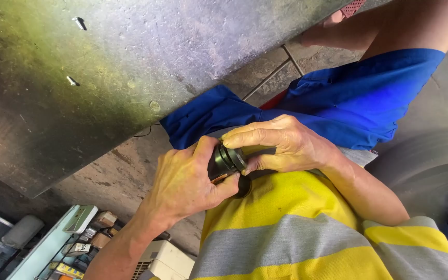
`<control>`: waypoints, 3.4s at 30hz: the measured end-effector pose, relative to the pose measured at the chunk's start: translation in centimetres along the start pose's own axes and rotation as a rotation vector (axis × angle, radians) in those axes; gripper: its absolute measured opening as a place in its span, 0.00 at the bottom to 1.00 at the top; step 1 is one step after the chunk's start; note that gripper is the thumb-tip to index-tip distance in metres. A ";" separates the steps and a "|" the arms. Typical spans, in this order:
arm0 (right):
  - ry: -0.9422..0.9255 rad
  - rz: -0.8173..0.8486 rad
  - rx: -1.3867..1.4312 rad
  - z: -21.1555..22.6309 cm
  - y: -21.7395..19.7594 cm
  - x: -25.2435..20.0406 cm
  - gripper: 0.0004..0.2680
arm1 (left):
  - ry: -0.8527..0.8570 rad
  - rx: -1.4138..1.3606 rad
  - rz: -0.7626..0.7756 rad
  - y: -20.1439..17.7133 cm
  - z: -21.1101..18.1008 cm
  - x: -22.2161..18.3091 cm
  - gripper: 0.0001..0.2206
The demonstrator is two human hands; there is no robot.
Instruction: Final assembly of a cylindrical motor component, including internal adjustment with a screwdriver, cleaning with a cloth, and attaching the outer housing.
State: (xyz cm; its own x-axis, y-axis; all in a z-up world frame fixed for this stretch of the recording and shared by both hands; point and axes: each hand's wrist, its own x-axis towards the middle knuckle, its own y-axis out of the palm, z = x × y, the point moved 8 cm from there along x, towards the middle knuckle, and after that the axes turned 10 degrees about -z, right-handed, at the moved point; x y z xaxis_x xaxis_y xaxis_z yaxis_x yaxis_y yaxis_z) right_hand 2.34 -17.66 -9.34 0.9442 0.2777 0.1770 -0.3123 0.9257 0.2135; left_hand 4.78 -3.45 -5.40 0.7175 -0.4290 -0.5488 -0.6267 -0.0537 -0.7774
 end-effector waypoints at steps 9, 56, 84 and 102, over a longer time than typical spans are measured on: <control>-0.019 -0.004 -0.018 0.0 -0.3 -0.1 0.16 | 0.031 -0.009 -0.030 0.2 -0.3 0.1 0.26; -0.014 0.010 0.234 -0.8 -0.8 -1.8 0.20 | 0.393 -0.218 -0.012 -1.0 -1.8 -0.8 0.17; 0.079 -0.104 0.189 -0.2 -0.7 -1.2 0.19 | 0.302 -0.155 -0.121 -1.5 -1.9 -1.0 0.17; 0.002 -0.148 0.109 0.3 -0.3 -1.6 0.19 | 0.258 -0.163 0.035 -0.4 -2.1 -0.3 0.25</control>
State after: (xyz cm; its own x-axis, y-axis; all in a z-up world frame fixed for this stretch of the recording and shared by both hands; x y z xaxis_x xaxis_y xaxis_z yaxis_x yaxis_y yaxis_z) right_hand 0.88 -18.42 -9.36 0.9809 0.1409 0.1339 -0.1790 0.9231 0.3404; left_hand 4.19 -5.16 -4.27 0.6069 -0.6466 -0.4623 -0.7052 -0.1697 -0.6884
